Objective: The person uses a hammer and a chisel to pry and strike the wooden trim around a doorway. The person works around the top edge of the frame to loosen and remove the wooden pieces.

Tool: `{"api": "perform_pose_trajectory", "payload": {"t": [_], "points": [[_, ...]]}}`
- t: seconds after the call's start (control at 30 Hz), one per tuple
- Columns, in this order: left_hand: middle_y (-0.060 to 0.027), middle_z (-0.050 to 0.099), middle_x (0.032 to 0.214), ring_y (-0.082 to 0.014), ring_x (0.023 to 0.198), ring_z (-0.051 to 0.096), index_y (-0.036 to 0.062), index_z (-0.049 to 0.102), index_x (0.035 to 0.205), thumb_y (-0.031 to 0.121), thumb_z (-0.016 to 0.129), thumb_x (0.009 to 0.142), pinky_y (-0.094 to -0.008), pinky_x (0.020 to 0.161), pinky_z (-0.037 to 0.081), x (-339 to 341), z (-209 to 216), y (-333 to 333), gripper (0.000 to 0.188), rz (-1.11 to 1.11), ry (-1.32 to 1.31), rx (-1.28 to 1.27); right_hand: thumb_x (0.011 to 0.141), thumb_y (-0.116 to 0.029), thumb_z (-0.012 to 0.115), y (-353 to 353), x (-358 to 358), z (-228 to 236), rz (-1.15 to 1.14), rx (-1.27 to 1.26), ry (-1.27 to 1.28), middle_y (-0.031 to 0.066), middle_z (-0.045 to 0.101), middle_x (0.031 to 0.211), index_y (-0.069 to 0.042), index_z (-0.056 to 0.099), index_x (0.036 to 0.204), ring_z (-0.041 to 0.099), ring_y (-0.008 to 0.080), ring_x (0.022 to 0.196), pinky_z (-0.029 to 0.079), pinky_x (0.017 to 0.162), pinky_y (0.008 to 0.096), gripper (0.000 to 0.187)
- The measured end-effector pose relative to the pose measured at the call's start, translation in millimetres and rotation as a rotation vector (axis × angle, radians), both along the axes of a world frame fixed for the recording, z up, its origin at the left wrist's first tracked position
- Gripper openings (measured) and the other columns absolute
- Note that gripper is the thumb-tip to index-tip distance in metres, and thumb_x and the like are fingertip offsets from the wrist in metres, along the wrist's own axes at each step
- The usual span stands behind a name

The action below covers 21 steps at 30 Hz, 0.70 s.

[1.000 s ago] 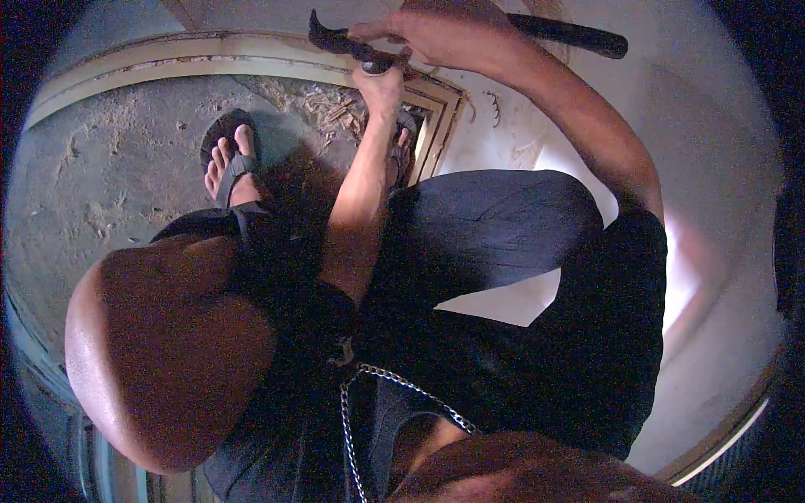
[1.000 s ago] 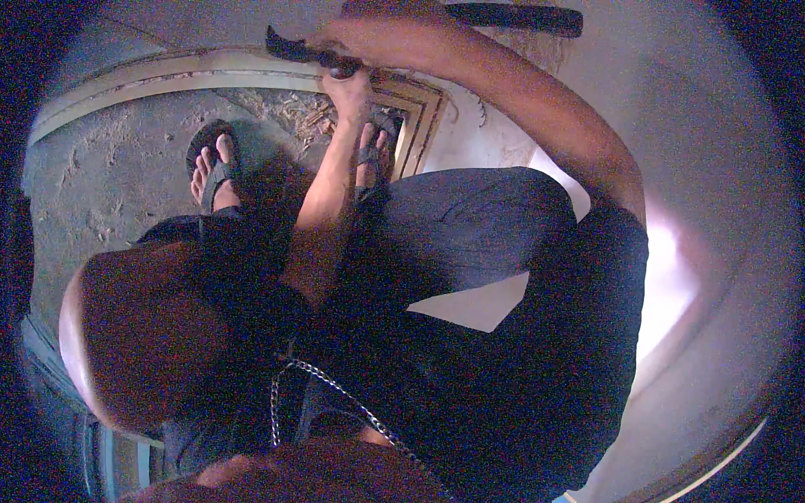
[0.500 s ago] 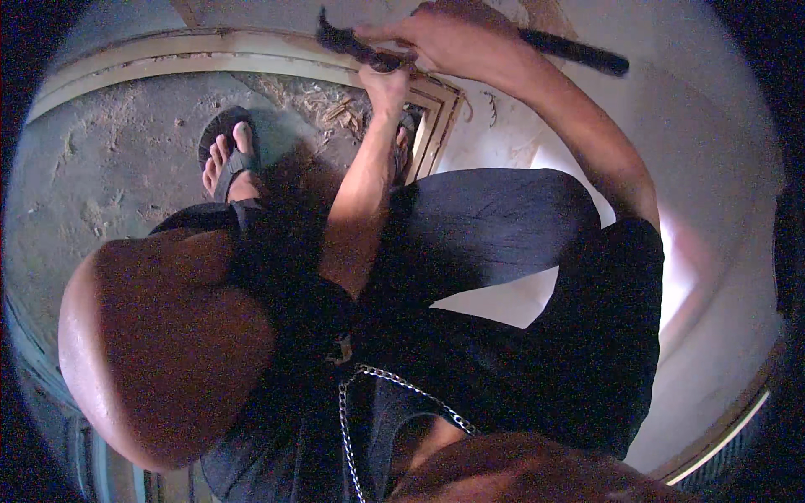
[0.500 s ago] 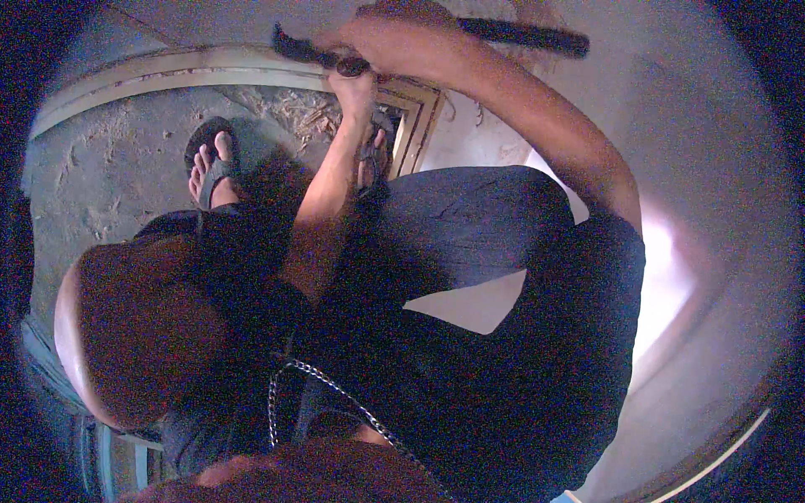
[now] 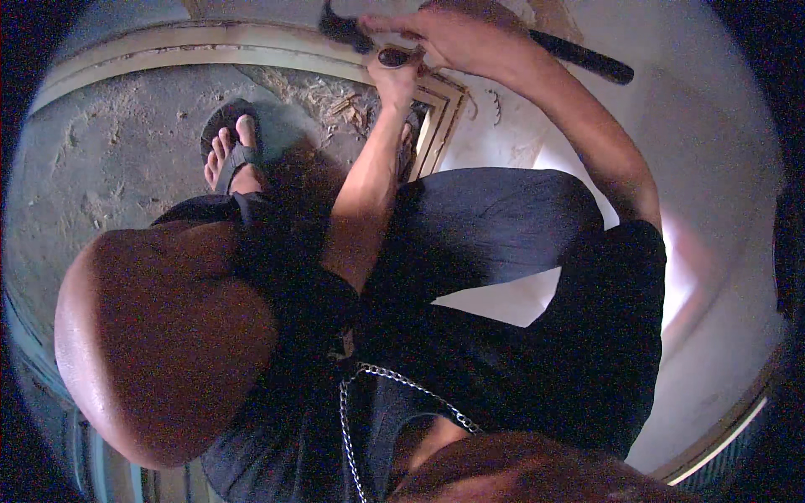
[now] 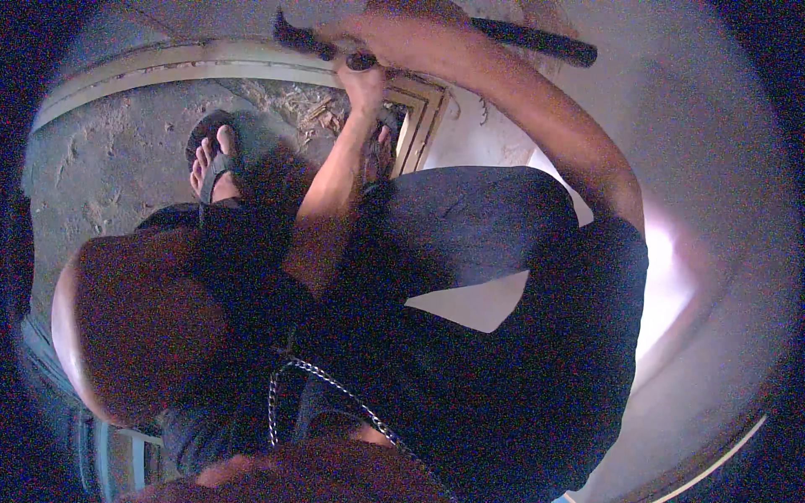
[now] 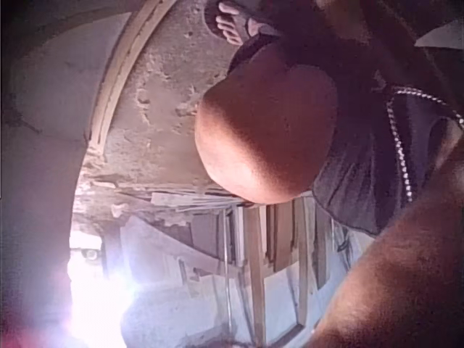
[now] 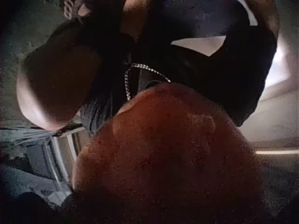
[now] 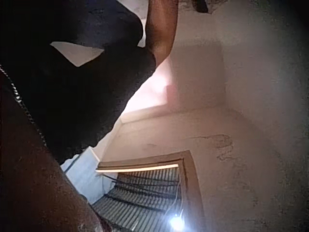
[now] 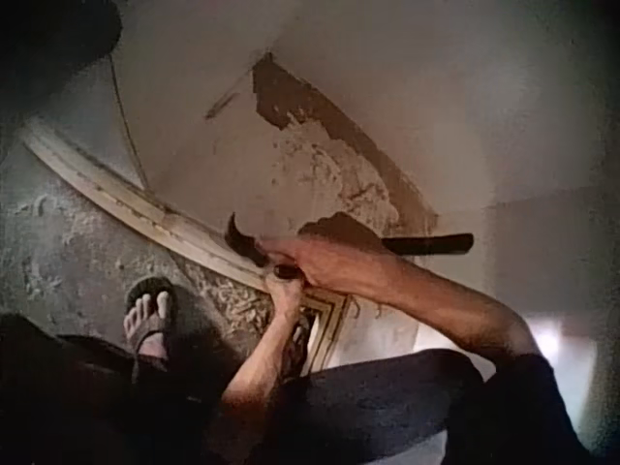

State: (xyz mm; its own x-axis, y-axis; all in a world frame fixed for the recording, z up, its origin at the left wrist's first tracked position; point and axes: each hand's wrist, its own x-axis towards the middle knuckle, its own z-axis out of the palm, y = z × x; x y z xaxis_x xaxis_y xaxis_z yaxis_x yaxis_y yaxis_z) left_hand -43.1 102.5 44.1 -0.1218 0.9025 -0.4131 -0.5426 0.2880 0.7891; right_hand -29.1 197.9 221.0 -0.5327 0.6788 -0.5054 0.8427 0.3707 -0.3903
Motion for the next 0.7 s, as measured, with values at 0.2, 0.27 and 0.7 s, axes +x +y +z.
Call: {"api": "perform_pose_trajectory", "payload": {"t": [0.2, 0.27, 0.7], "points": [[-0.0048, 0.065, 0.082, -0.0141, 0.072, 0.060, -0.0004, 0.063, 0.086, 0.009, 0.069, 0.069, -0.0305, 0.067, 0.050, 11, -10, -3, 0.020, -0.003, -0.051, -0.028, 0.090, -0.017, 0.050, 20, -32, 37, -0.019, -0.210, -0.475, 0.0142, 0.065, 0.094, -0.025, 0.048, 0.132, 0.062, 0.0260, 0.075, 0.050, 0.067, 0.0378, 0.043], [-0.0055, 0.064, 0.083, -0.0160, 0.075, 0.058, 0.0006, 0.062, 0.088, 0.005, 0.066, 0.068, -0.0318, 0.070, 0.048, 14, -20, -7, 0.021, -0.059, 0.009, 0.007, 0.089, -0.019, 0.052, 23, -34, 49, -0.059, -0.193, -0.461, 0.0148, 0.065, 0.091, -0.025, 0.049, 0.132, 0.062, 0.0253, 0.072, 0.050, 0.064, 0.0369, 0.043], [-0.0073, 0.065, 0.080, -0.0150, 0.069, 0.060, -0.0028, 0.063, 0.086, 0.001, 0.065, 0.069, -0.0309, 0.062, 0.051, 0, 21, 2, 0.018, -0.021, 0.024, -0.017, 0.087, -0.014, 0.049, 15, -18, 64, 0.124, -0.107, -0.514, 0.0153, 0.065, 0.087, -0.028, 0.047, 0.133, 0.061, 0.0241, 0.067, 0.051, 0.059, 0.0365, 0.048]]}}
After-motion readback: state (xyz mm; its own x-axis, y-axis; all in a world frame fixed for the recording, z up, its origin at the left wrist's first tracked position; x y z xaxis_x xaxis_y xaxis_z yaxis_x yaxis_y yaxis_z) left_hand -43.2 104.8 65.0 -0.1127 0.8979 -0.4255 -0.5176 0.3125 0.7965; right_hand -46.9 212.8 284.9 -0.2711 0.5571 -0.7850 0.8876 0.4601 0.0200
